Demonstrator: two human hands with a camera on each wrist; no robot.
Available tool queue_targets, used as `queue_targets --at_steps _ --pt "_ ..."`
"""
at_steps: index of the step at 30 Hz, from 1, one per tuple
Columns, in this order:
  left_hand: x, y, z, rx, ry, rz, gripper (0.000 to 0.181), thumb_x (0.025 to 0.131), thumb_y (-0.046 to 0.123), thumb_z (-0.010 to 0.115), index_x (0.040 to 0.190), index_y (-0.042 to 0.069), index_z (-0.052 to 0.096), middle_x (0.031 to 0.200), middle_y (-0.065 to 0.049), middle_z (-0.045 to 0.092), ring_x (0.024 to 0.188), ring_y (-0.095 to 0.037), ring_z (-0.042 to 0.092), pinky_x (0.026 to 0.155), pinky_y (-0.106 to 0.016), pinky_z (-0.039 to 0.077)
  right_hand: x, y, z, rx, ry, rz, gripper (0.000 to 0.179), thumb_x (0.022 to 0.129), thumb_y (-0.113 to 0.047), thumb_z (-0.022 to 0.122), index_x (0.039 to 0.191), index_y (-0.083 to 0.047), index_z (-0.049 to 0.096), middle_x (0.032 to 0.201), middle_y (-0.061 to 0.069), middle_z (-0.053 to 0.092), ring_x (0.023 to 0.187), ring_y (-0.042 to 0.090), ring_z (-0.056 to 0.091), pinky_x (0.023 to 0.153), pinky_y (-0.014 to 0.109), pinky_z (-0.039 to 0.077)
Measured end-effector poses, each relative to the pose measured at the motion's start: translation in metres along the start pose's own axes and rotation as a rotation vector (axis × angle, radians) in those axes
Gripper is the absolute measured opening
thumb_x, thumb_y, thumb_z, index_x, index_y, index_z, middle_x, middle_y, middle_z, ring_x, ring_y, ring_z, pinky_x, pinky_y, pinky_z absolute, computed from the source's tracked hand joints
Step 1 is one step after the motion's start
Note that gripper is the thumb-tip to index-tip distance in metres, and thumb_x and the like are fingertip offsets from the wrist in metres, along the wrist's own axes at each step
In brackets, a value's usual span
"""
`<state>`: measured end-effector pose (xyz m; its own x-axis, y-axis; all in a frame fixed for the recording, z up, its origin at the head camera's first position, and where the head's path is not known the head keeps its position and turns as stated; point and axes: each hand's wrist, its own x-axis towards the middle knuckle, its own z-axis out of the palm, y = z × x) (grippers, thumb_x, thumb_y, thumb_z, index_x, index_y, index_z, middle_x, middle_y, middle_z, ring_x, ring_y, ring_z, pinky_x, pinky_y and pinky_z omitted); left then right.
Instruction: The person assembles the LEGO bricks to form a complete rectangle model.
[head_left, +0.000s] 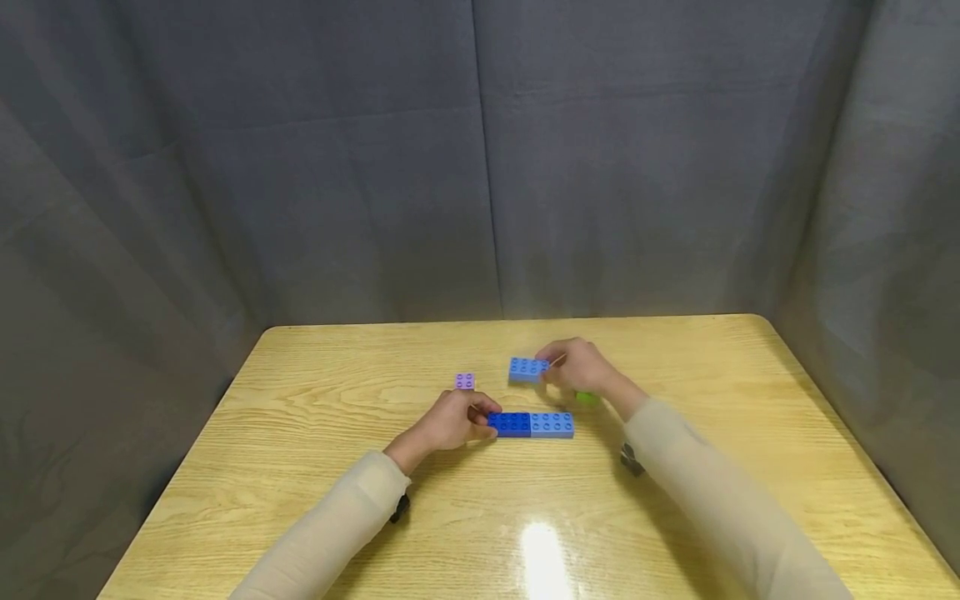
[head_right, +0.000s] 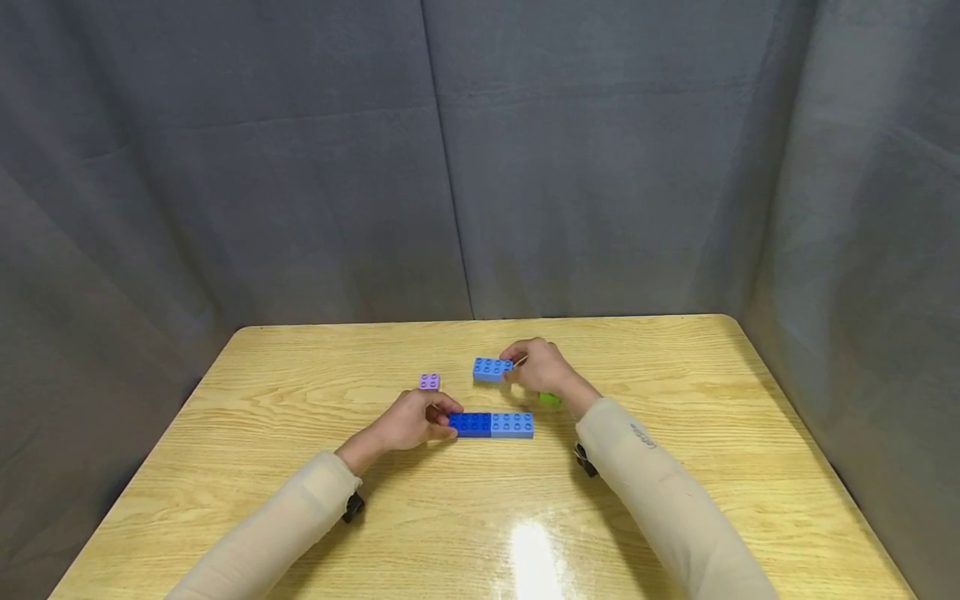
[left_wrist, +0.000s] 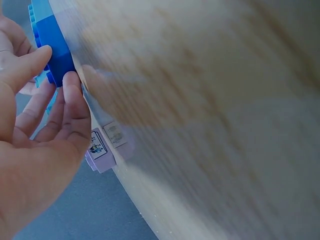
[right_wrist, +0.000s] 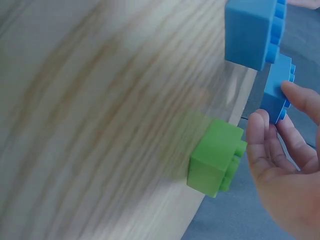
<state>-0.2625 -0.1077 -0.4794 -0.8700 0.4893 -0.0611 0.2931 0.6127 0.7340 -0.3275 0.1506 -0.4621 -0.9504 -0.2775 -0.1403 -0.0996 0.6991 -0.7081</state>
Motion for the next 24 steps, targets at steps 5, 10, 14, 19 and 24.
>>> queue_targets --at_steps 5,10,14,19,24 --pt "0.0 0.001 0.0 -0.004 0.002 -0.008 0.027 0.085 0.009 0.079 0.111 0.009 0.073 0.106 -0.006 0.071 0.084 -0.009 0.064 0.073 -0.022 0.055 -0.006 -0.001 -0.003 0.019 0.0 -0.026 0.033 0.09 -0.015 0.071 0.124 -0.015 0.068 0.125 0.011 0.067 0.109 0.027 0.065 0.078 0.032 0.058" --pt "0.0 0.001 0.0 -0.003 0.004 0.003 0.028 0.084 0.008 0.08 0.111 0.008 0.073 0.105 -0.007 0.071 0.082 -0.008 0.063 0.072 -0.021 0.054 -0.013 0.0 -0.007 0.02 0.002 -0.047 0.034 0.09 -0.015 0.072 0.124 -0.014 0.068 0.126 0.012 0.067 0.111 0.028 0.065 0.086 0.038 0.058" --pt "0.0 0.001 0.0 -0.004 0.003 0.007 0.028 0.084 0.008 0.08 0.111 0.007 0.073 0.104 -0.007 0.071 0.081 -0.008 0.063 0.072 -0.021 0.054 -0.017 -0.001 -0.009 0.009 0.009 -0.07 0.035 0.09 -0.016 0.073 0.124 -0.013 0.069 0.125 0.012 0.068 0.111 0.029 0.065 0.09 0.041 0.057" --pt "-0.001 0.002 0.0 -0.008 -0.003 -0.005 0.028 0.085 0.008 0.08 0.112 0.008 0.073 0.105 -0.007 0.07 0.083 -0.009 0.063 0.073 -0.022 0.054 -0.022 -0.002 -0.01 0.001 0.012 -0.073 0.035 0.089 -0.018 0.075 0.123 -0.015 0.069 0.123 0.011 0.069 0.109 0.027 0.066 0.087 0.039 0.058" --pt "0.0 0.002 0.001 -0.01 -0.003 -0.008 0.029 0.085 0.009 0.079 0.113 0.008 0.073 0.106 -0.006 0.07 0.083 -0.009 0.062 0.073 -0.022 0.054 -0.029 -0.005 -0.012 -0.013 0.0 -0.085 0.034 0.089 -0.017 0.076 0.123 -0.015 0.069 0.123 0.01 0.069 0.107 0.025 0.065 0.09 0.041 0.057"
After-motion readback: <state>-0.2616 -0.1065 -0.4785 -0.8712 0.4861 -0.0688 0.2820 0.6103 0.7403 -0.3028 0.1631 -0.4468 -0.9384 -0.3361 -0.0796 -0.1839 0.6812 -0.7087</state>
